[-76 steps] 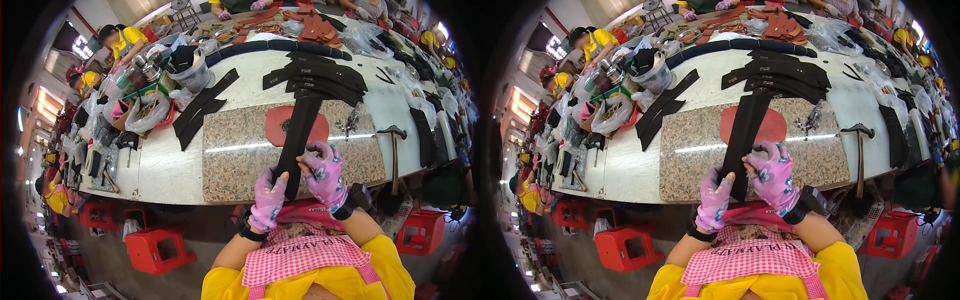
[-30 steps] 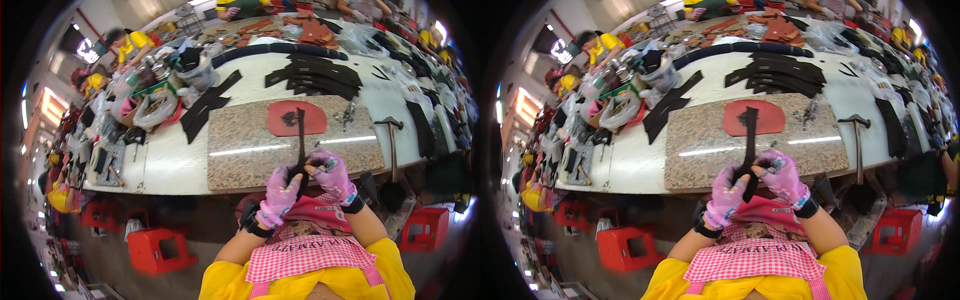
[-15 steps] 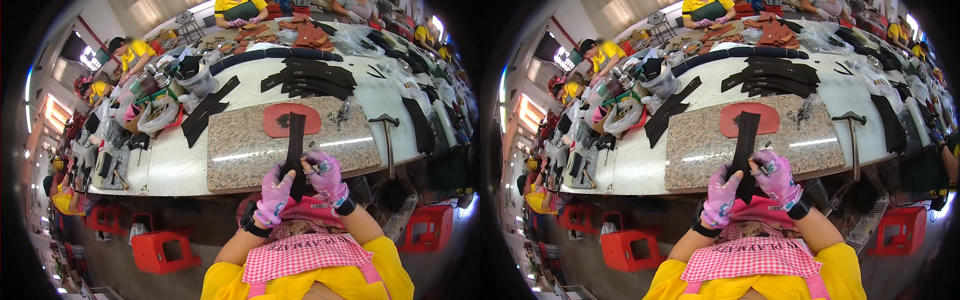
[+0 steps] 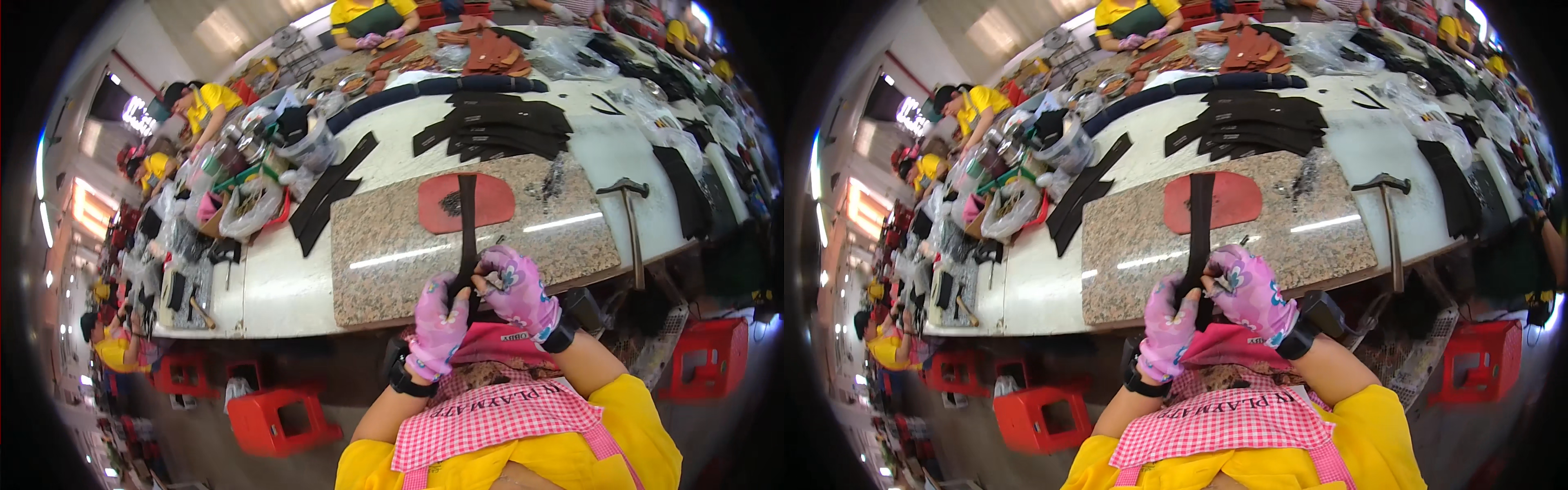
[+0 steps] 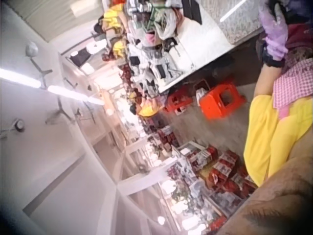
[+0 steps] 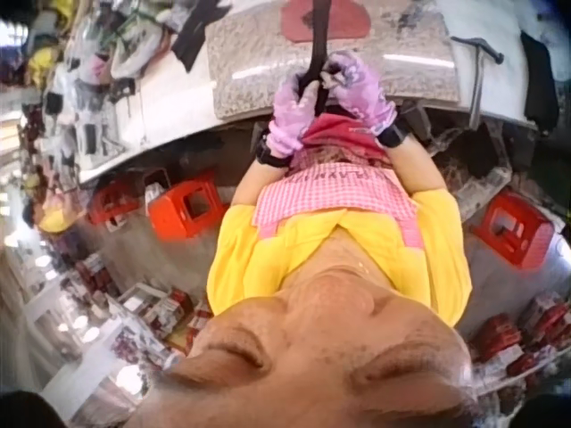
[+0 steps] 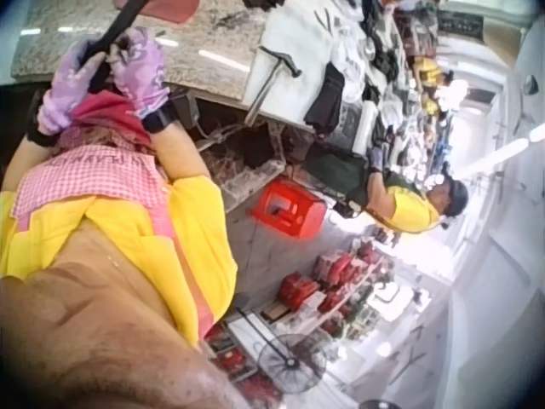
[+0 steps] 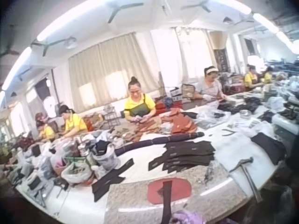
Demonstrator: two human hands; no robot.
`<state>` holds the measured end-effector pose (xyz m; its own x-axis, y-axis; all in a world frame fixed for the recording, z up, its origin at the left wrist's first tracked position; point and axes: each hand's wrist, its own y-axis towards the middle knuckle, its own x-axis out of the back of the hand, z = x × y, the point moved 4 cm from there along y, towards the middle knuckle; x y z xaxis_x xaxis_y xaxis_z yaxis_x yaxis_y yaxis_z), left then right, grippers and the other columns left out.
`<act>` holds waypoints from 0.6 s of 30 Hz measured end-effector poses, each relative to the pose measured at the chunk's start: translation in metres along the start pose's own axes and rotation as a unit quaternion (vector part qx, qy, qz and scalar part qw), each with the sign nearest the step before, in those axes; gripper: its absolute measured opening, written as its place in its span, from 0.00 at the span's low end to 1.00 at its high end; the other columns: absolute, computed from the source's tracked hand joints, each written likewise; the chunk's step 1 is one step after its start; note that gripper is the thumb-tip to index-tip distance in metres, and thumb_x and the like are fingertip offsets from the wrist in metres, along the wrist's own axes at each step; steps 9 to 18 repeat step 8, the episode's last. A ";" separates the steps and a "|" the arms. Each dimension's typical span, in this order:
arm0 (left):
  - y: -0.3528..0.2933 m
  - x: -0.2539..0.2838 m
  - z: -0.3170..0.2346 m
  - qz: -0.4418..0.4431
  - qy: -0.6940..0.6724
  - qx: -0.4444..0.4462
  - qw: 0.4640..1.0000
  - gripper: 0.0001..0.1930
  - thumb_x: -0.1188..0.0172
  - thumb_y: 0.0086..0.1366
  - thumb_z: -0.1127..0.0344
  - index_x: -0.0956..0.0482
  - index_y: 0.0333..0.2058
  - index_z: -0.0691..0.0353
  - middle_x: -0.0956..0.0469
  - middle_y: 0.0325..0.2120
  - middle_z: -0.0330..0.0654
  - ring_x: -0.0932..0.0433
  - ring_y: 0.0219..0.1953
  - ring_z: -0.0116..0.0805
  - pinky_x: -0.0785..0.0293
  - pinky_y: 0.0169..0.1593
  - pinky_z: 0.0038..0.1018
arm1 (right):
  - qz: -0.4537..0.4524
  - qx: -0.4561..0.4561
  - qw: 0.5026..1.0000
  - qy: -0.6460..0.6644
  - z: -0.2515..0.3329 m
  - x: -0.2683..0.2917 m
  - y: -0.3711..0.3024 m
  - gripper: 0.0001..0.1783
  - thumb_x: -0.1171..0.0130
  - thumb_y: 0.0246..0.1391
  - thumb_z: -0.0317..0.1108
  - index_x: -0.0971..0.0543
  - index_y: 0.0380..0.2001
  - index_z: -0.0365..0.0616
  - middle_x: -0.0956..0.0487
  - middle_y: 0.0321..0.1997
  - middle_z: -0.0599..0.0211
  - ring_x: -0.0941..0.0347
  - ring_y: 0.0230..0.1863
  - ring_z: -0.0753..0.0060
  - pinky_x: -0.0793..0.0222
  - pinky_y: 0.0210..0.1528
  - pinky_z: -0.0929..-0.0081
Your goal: The recorder is assembling small black leather components for shoes, inserting loops and aligning parts.
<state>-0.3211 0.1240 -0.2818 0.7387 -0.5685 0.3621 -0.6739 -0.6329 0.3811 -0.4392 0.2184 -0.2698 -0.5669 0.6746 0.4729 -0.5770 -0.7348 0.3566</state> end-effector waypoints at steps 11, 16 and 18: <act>0.024 -0.013 -0.002 0.253 -0.244 0.141 0.926 0.15 0.42 0.59 0.75 0.28 0.46 0.67 0.26 0.38 0.41 0.28 0.42 0.26 0.34 0.49 0.22 | -0.139 -0.124 0.957 0.222 -0.067 0.072 -0.006 0.60 0.28 0.41 0.39 0.58 0.68 0.48 0.40 0.64 0.53 0.39 0.63 0.53 0.40 0.59 0.56; 0.024 -0.013 -0.002 0.253 -0.244 0.141 0.926 0.15 0.42 0.59 0.75 0.28 0.46 0.67 0.26 0.38 0.41 0.28 0.42 0.26 0.34 0.49 0.22 | -0.139 -0.124 0.957 0.222 -0.067 0.072 -0.006 0.60 0.28 0.41 0.39 0.58 0.68 0.48 0.40 0.64 0.53 0.39 0.63 0.53 0.40 0.59 0.56; 0.024 -0.013 -0.002 0.253 -0.244 0.141 0.926 0.15 0.42 0.59 0.75 0.28 0.46 0.67 0.26 0.38 0.41 0.28 0.42 0.26 0.34 0.49 0.22 | -0.139 -0.124 0.957 0.222 -0.067 0.072 -0.006 0.60 0.28 0.41 0.39 0.58 0.68 0.48 0.40 0.64 0.53 0.39 0.63 0.53 0.40 0.59 0.56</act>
